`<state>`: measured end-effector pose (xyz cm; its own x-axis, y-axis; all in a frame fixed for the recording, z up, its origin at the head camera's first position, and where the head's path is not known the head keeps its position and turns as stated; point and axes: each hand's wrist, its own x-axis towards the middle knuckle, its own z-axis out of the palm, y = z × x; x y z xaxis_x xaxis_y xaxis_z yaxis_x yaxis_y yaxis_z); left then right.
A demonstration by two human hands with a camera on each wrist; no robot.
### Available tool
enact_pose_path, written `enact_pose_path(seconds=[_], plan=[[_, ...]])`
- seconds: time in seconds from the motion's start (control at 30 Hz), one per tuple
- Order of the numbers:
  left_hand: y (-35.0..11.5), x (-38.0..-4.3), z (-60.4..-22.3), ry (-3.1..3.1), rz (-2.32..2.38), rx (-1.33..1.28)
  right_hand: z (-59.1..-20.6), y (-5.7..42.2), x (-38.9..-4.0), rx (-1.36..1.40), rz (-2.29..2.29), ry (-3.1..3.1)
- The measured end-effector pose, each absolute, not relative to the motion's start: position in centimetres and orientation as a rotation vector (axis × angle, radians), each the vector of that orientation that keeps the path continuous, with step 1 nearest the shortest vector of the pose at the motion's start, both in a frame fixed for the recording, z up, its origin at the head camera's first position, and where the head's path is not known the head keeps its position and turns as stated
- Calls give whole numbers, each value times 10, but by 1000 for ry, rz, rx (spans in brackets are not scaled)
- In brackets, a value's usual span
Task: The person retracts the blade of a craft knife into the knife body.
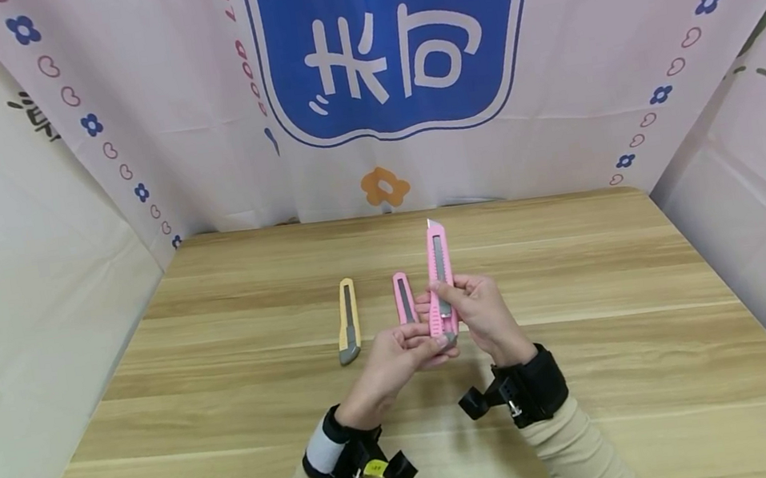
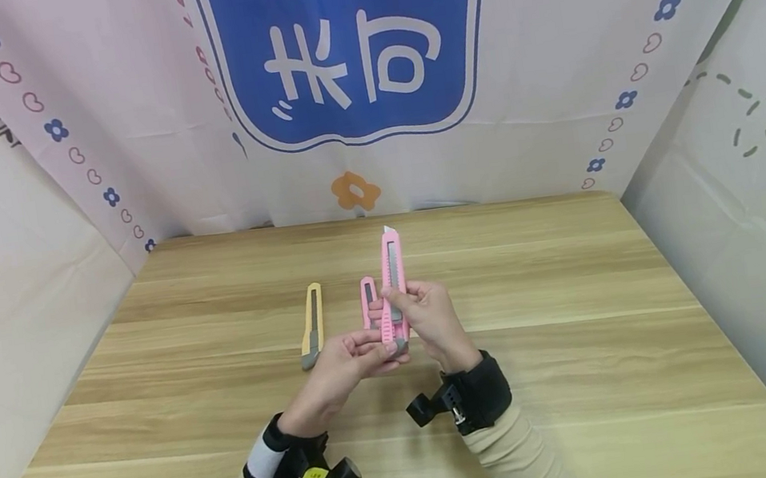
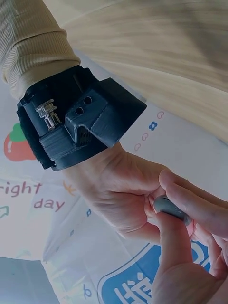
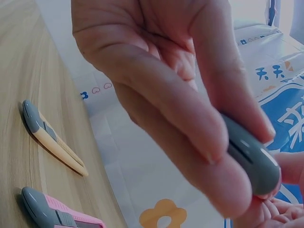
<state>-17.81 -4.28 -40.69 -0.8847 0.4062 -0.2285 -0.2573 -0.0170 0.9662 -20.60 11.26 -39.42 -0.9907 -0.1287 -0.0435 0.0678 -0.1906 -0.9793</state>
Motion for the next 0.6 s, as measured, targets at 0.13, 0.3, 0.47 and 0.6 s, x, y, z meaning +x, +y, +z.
enact_pose_path(seconds=[0.13,0.3,0.47,0.6], plan=[[-43,-179,-408,1799,1953,153,-394,113,-207,-31,-2302,1933],[-44,-179,-408,1783,1959,186,-393,114,-208,-25,-2294,1923],[-44,-179,-408,1770,1946,218,-391,116,-208,5,-2320,1895],[-44,-178,-408,1760,1957,219,-390,114,-208,30,-2333,1878]])
